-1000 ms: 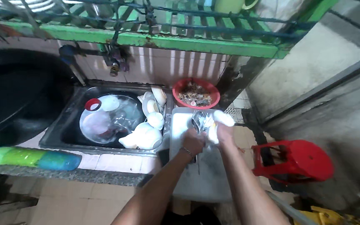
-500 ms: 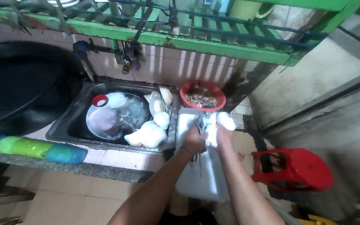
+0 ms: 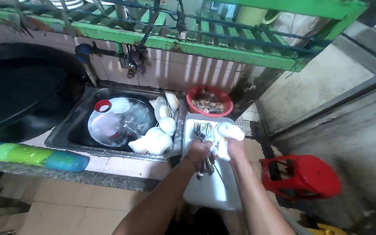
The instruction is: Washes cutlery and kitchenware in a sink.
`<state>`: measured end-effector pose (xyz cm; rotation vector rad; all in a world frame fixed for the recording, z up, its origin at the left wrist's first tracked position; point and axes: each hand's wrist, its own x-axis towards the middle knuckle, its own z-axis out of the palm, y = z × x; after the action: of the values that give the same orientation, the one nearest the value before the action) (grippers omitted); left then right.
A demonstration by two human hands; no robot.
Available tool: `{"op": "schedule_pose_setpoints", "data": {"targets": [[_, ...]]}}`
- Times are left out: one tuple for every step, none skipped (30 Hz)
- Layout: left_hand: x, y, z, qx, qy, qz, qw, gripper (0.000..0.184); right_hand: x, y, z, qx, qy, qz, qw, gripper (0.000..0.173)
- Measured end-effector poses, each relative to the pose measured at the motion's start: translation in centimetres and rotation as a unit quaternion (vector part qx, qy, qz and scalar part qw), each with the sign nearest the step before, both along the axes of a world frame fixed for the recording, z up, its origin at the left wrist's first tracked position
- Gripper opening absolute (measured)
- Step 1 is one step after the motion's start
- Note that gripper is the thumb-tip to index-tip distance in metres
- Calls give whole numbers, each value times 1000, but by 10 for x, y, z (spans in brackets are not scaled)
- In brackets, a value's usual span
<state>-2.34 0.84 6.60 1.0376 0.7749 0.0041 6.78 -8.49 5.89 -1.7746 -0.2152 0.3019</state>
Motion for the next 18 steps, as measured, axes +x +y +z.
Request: {"op": "schedule_pose_setpoints", "data": {"targets": [[-1, 1, -1, -49, -11, -9, 999, 20, 2, -3, 0, 2, 11, -1, 1000, 27], [-4, 1, 1, -86, -20, -23, 996, 22, 5, -6, -2, 16, 15, -3, 1000, 28], [-8, -2, 4, -107, -30, -40, 993, 25, 9, -9, -7, 45, 15, 2, 999, 28], [-10, -3, 8, -126, -48, -58, 989, 27, 13, -11, -13, 81, 19, 10, 997, 26], [-11, -4, 9, -137, -65, -68, 986, 28, 17, -12, -18, 115, 39, 16, 992, 23], [-10, -6, 12, -143, -75, -72, 984, 28, 21, -11, -23, 153, 67, 18, 986, 19], [-9, -7, 16, -147, -77, -73, 983, 26, 24, -10, -28, 191, 99, 24, 976, 17], [-8, -7, 19, -150, -73, -77, 983, 26, 26, -10, -33, 219, 129, 38, 966, 19], [-8, -8, 19, -151, -67, -80, 983, 25, 27, -10, -37, 229, 155, 47, 960, 24], [-9, -9, 21, -145, -58, -74, 985, 23, 25, -9, -38, 219, 173, 54, 959, 31], [-9, -10, 23, -127, -49, -59, 989, 21, 22, -7, -35, 189, 183, 50, 964, 39], [-7, -10, 23, -94, -42, -38, 994, 18, 19, -4, -29, 154, 191, 42, 969, 46], [-4, -9, 22, -31, -36, -14, 999, 15, 17, -1, -23, 126, 190, 41, 973, 49], [-2, -7, 19, 59, -24, -3, 998, 15, 14, 0, -16, 108, 196, 43, 974, 49], [-1, -3, 14, 150, -2, -5, 989, 20, 12, 0, -10, 97, 202, 42, 974, 42], [-1, 1, 11, 216, 24, -21, 976, 26, 12, -3, -5, 81, 194, 41, 977, 29], [1, 3, 8, 264, 43, -35, 963, 29, 15, -3, -3, 73, 179, 42, 980, 21], [2, 3, 8, 307, 57, -48, 949, 31, 21, -2, -3, 72, 163, 34, 983, 20]]}}
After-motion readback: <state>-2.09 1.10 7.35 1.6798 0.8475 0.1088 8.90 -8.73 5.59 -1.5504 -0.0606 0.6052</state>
